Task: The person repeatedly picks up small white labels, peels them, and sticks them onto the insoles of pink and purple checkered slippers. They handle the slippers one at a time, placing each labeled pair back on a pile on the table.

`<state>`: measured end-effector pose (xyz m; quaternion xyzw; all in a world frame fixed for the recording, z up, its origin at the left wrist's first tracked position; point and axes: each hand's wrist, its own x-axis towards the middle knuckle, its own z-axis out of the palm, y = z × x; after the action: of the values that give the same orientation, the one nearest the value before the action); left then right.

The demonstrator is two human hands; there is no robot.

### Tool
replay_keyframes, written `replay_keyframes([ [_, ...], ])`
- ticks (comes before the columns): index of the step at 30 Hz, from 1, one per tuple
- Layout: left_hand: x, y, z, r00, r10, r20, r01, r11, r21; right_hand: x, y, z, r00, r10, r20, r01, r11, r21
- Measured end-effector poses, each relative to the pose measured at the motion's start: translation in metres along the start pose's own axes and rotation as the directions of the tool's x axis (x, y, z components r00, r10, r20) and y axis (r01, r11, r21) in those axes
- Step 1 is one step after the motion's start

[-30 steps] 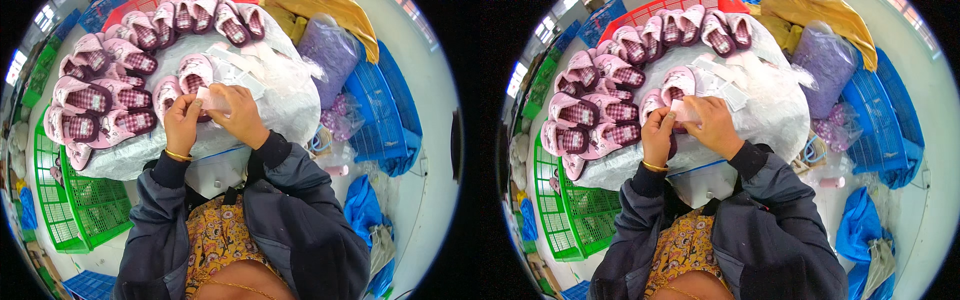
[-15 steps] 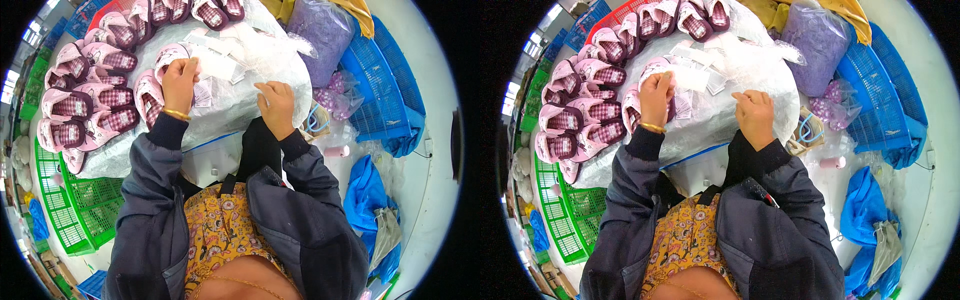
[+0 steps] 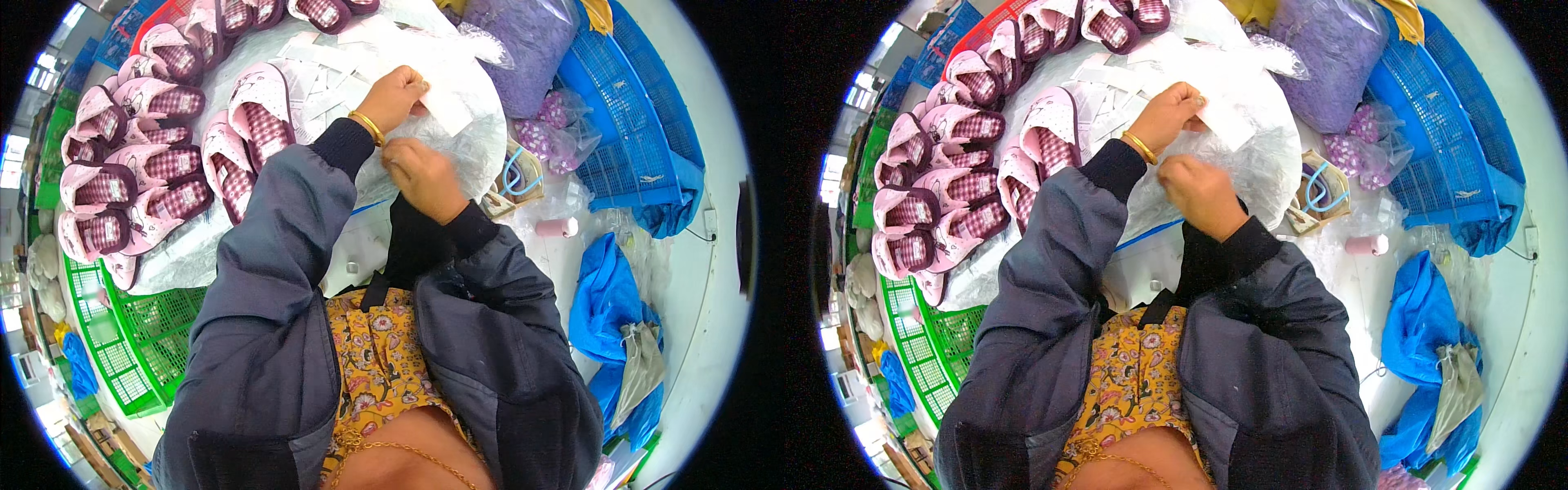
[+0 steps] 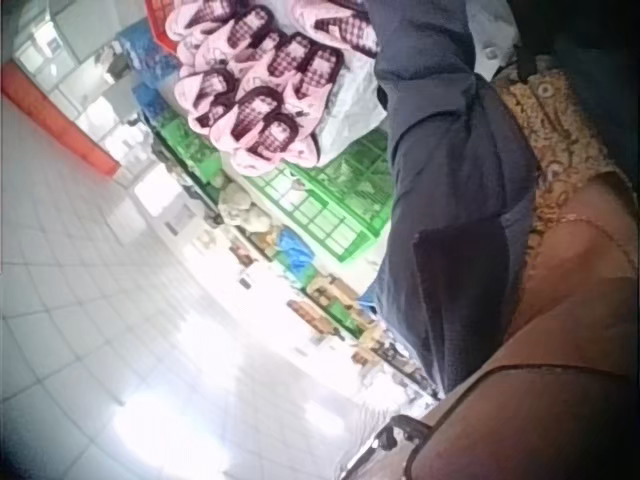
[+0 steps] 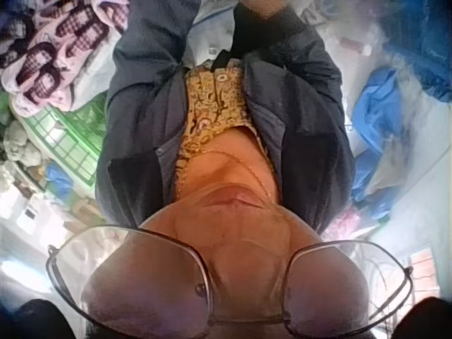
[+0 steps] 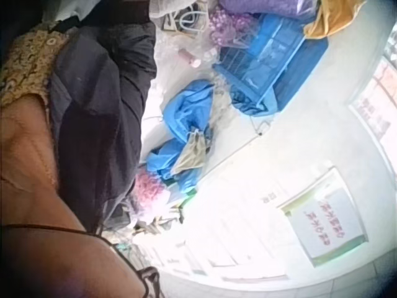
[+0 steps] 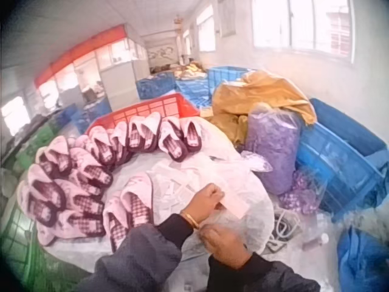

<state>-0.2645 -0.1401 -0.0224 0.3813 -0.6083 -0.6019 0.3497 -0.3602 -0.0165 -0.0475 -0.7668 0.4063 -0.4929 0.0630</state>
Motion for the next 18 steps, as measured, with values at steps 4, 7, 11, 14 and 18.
replay_keyframes([
  [4,0.005,-0.008,0.0,0.998,-0.055,-0.028,0.053,0.996,-0.073,-0.009,-0.025,0.003,0.991,-0.031,0.127,0.025,0.999,0.048],
  [7,0.009,-0.014,-0.004,0.998,-0.061,-0.01,0.061,0.998,0.033,-0.011,-0.051,-0.007,0.989,-0.034,0.147,0.01,0.986,0.166],
  [11,0.007,-0.015,0.001,0.999,-0.028,-0.034,0.031,0.994,0.108,-0.013,-0.067,-0.031,0.989,0.003,0.146,-0.032,0.981,0.194],
  [14,0.007,-0.016,0.001,0.998,-0.007,-0.068,0.016,0.991,0.134,-0.012,-0.086,-0.044,0.988,0.066,0.142,-0.104,0.955,0.28],
  [18,0.008,-0.021,0.001,0.997,-0.018,-0.077,0.022,0.998,0.06,-0.013,-0.097,-0.053,0.981,0.074,0.18,-0.126,0.947,0.297],
])
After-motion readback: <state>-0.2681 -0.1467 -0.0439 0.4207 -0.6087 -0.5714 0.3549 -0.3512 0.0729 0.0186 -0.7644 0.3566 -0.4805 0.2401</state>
